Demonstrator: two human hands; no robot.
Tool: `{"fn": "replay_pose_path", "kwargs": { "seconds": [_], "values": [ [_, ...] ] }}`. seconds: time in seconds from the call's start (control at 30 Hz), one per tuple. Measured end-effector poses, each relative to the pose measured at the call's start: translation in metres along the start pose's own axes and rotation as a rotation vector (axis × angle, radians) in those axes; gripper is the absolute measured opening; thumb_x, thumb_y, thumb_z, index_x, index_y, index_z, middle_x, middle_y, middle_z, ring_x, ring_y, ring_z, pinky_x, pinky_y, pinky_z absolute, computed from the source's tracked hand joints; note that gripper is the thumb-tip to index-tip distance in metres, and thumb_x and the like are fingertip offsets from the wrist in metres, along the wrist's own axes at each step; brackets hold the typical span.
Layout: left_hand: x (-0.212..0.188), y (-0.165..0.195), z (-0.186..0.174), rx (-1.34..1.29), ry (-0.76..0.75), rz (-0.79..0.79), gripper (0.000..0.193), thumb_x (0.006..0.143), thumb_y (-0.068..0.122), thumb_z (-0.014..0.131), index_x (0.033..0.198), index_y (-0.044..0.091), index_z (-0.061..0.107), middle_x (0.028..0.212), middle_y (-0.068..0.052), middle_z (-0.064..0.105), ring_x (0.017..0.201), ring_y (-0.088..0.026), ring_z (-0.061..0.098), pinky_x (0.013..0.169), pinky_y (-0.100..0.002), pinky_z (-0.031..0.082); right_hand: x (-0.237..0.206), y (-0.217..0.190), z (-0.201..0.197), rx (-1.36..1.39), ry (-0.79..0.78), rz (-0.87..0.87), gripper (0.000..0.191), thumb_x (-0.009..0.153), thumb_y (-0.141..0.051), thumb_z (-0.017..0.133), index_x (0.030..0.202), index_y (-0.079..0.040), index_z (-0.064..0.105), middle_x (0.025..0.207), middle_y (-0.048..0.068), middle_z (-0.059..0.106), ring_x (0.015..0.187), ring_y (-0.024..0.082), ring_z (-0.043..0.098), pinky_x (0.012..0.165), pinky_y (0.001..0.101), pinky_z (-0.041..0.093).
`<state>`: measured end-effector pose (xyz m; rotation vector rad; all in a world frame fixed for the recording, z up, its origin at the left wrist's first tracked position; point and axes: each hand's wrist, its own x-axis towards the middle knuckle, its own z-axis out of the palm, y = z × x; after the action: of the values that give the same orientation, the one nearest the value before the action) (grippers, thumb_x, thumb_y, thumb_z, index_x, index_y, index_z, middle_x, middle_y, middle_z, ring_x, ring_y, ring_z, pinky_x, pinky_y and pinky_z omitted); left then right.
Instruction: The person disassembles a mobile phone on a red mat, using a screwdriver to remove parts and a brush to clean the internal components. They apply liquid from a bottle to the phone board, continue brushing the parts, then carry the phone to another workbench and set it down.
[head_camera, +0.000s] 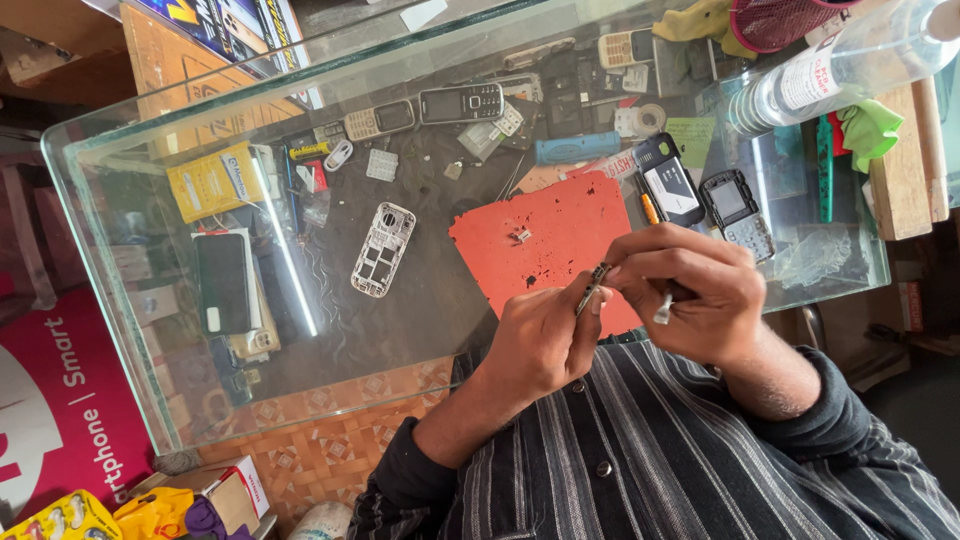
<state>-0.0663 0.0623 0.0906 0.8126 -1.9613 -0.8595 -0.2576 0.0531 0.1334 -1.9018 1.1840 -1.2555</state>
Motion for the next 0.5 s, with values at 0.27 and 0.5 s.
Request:
{"fn": "replay_pose_path", "kwargs": {
  "seconds": [0.27, 0.5],
  "values": [
    [0.004, 0.003, 0.001, -0.131, 0.034, -0.039, 0.024, 0.104, -0.003, 0.062, 0.128, -0.006, 0.057, 0.091, -0.008, 0.072, 0.078, -0.022, 0.076, 0.063, -0.033, 0.06, -0.01, 0.002, 0.008, -0.029, 0.139, 0.067, 0.018, 0.087, 0.005, 0.081, 0.098, 0.004, 0.066, 0.094, 0.012, 0.075, 0.061, 0.006, 0.062, 0.053, 0.0213, 0.045],
    [0.005, 0.003, -0.002, -0.057, 0.011, 0.025, 0.022, 0.104, -0.003, 0.064, 0.125, -0.004, 0.058, 0.086, -0.01, 0.068, 0.073, -0.024, 0.072, 0.06, -0.037, 0.055, -0.014, 0.008, 0.003, -0.087, 0.09, 0.043, 0.015, 0.09, 0.0, 0.077, 0.097, 0.001, 0.063, 0.091, 0.011, 0.074, 0.057, 0.004, 0.057, 0.051, 0.0213, 0.043]
  ]
}}
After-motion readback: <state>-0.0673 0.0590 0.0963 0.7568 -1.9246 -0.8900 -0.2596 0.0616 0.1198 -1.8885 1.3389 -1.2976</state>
